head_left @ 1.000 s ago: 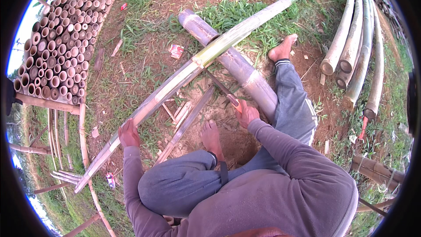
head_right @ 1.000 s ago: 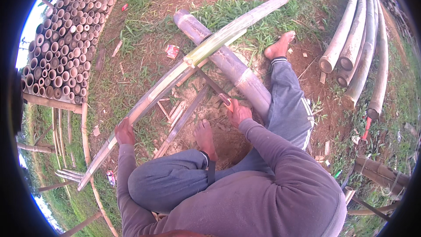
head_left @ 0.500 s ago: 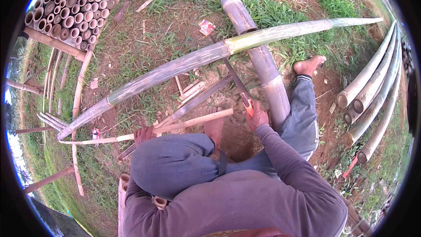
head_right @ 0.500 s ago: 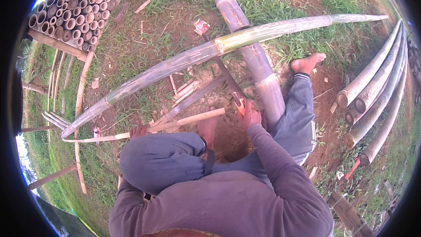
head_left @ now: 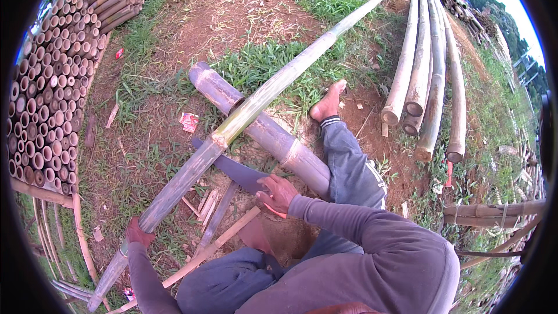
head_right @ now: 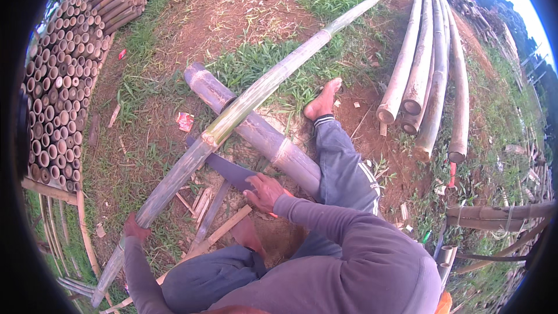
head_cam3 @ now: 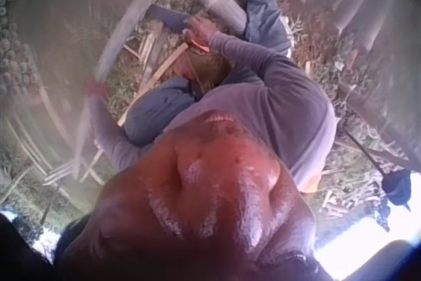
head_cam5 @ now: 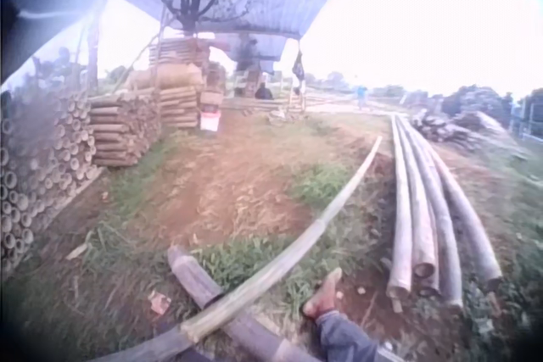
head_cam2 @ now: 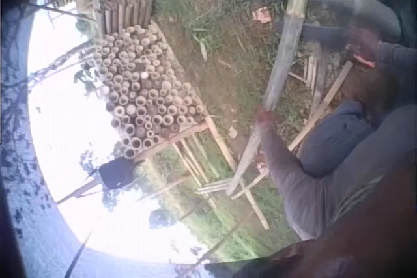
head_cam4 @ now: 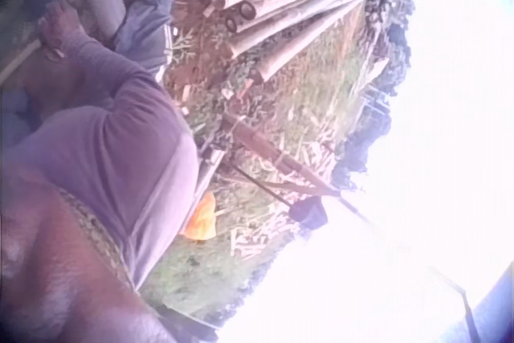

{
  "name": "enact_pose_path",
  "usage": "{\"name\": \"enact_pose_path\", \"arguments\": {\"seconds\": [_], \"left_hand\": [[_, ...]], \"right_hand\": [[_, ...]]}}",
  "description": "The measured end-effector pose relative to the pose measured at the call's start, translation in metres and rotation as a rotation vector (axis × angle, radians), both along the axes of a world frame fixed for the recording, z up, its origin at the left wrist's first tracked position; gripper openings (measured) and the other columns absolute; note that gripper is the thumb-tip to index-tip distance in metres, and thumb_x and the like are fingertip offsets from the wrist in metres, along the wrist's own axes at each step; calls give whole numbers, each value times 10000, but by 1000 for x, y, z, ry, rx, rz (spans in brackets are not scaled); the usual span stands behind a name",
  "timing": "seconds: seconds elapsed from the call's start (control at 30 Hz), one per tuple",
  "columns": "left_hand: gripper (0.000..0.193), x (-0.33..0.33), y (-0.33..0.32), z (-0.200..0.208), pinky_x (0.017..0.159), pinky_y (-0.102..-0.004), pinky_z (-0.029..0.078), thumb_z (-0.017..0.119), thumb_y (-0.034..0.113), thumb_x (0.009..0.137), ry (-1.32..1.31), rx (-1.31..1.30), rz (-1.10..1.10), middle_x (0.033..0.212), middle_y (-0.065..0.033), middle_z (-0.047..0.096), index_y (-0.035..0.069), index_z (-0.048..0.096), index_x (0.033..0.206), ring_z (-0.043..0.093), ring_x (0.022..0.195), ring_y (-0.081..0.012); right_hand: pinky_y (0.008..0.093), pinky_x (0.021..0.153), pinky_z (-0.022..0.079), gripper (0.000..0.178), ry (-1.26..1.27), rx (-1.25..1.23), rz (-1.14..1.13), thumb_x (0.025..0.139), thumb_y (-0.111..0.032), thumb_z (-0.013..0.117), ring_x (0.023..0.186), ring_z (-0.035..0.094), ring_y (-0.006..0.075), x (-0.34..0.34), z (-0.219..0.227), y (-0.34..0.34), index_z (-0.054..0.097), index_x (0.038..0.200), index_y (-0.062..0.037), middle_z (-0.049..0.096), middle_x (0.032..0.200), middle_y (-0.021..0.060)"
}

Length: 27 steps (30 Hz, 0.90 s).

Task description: The person sits on the ground and uses a hand saw to cut long bamboo poles into shorter sections. They position each pole on a wooden support, saw through it, and then move the cut pieces aside.

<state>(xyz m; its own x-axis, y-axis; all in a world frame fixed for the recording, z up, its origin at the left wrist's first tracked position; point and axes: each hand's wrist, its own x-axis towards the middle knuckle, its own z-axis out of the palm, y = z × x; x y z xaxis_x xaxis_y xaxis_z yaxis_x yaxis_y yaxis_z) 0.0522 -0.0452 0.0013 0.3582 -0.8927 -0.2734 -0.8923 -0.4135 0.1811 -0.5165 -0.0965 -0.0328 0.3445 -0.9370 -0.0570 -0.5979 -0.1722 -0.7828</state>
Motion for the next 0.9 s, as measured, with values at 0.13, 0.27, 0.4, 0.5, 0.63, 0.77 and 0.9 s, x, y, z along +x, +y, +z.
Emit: {"name": "enact_pose_path", "arguments": {"seconds": [0.13, 0.27, 0.4, 0.5, 0.63, 0.77, 0.9], "left_hand": [[694, -20, 7, -8, 1001, -489, 494, 928, 190, 555, -175, -118, -81, 1103, -174, 705, 63, 611, 1159, 677, 1049, -409], [732, -120, -7, 14, 1058, -502, 416, 943, 235, 567, -192, -174, -223, 1135, -164, 672, 59, 593, 1185, 646, 1102, -383], [837, -218, -28, 29, 1099, -496, 390, 969, 330, 589, -36, -202, -418, 1239, -172, 669, 43, 589, 1277, 624, 1188, -383], [1006, -223, -33, 53, 1147, -509, 379, 1000, 396, 550, 223, -188, -565, 1324, -173, 664, 44, 573, 1391, 601, 1268, -387], [1201, -127, 28, 98, 1133, -505, 452, 1026, 535, 462, 371, -9, -453, 1286, -187, 701, 30, 563, 1449, 647, 1260, -360], [1014, -90, 79, 132, 915, -481, 597, 997, 455, 527, 375, 182, -273, 1085, -214, 756, 41, 591, 1358, 751, 1023, -389], [792, -157, 32, 133, 848, -525, 600, 948, 375, 601, 89, 142, -328, 1027, -224, 752, 46, 592, 1226, 745, 975, -440]], "right_hand": [[465, 991, 546, 585, -255, 273, 23, 998, -442, 714, 1118, 698, 333, 36, 11, -2, 587, 1399, -35, 680, 1211, 168], [440, 978, 574, 721, -699, 702, -356, 950, -489, 799, 1073, 700, 289, 118, -18, -16, 553, 1420, -2, 699, 1163, 134], [500, 977, 577, 690, -1090, 930, -903, 906, -441, 852, 1020, 706, 302, 165, 32, -51, 569, 1372, -18, 700, 1100, 135], [532, 971, 572, 579, -1150, 921, -1014, 899, -379, 843, 1022, 706, 309, 105, 16, -86, 591, 1306, -52, 697, 1112, 143], [490, 985, 560, 683, -1220, 770, -950, 875, -373, 796, 1087, 698, 335, 15, 57, -129, 554, 1391, 2, 681, 1250, 189], [571, 824, 584, 431, -1395, 484, -913, 901, -388, 711, 832, 687, 394, -58, 71, -213, 595, 1152, -57, 681, 970, 199], [551, 988, 554, 739, -1003, 337, -1012, 926, -457, 734, 1124, 679, 407, -116, 82, -231, 514, 1441, 25, 669, 1259, 268]]}}
